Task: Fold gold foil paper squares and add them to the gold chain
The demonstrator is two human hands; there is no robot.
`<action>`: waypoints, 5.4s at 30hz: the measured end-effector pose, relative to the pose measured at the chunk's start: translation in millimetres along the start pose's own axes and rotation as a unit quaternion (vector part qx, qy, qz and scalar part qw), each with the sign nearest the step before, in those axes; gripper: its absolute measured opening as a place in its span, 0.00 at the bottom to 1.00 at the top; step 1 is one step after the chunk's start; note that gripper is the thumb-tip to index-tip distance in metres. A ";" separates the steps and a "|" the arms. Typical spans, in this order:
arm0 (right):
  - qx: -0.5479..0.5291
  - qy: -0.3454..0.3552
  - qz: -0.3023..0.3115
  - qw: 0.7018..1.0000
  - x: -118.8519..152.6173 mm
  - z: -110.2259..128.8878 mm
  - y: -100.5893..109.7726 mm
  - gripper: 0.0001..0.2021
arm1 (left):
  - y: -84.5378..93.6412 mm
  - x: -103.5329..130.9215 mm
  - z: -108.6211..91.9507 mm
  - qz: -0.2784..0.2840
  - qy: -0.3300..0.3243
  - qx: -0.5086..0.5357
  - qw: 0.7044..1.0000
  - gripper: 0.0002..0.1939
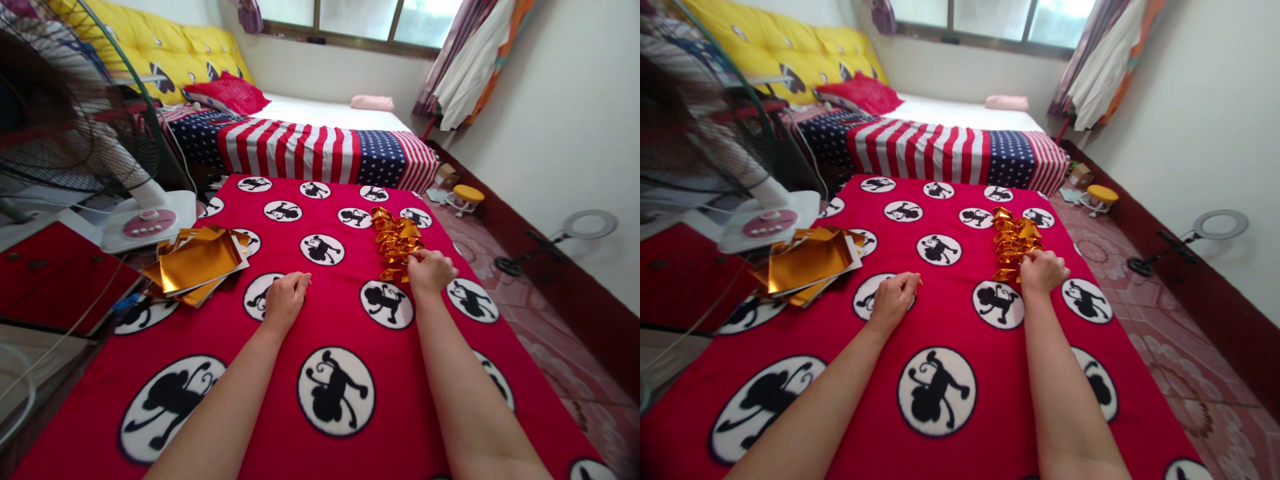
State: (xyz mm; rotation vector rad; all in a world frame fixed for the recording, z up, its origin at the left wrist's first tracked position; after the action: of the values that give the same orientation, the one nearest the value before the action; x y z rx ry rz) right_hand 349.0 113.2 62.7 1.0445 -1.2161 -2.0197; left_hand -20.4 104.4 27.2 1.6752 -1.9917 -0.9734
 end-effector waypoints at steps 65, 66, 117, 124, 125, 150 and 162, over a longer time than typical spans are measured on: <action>-0.170 0.269 0.201 0.926 152.8 170.0 -49.4 0.29 | 72.6 23.3 1.2 -0.274 -0.041 -0.031 0.960 0.15; -0.166 0.270 0.200 0.927 152.7 169.5 -49.1 0.29 | 86.8 28.5 4.9 -0.315 -0.037 -0.048 0.947 0.17; -0.434 0.225 0.164 0.857 148.7 148.6 -28.8 0.24 | -7.5 -7.0 58.2 0.014 0.186 0.638 0.747 0.30; -0.455 0.265 0.186 0.830 150.8 155.3 -23.4 0.24 | -5.3 -2.7 56.9 0.030 0.152 0.619 0.770 0.39; -0.458 0.269 0.187 0.826 150.9 155.9 -22.9 0.23 | -5.5 -3.8 57.7 0.028 0.140 0.601 0.786 0.38; -0.415 0.288 0.175 0.845 148.8 146.6 -17.2 0.25 | 4.0 -3.7 7.9 0.090 -0.121 0.200 0.968 0.23; -0.464 0.203 0.177 0.844 139.9 138.5 -29.2 0.08 | 2.5 -6.9 22.3 0.055 -0.032 0.237 0.969 0.07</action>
State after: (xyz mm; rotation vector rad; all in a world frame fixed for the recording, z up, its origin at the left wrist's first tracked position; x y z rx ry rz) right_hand 155.2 82.6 29.4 0.6201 -0.1034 -1.6339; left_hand -35.3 117.2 14.5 1.7487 -2.4759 -0.5409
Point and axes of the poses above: each hand's wrist, its own x-axis away from the middle knuckle, its own y-axis out of the back of the hand, z = x × y, the point moved 10 cm from there along -x, towards the middle knuckle, and after that the axes turned 12 degrees about z, right-handed, at the moved point
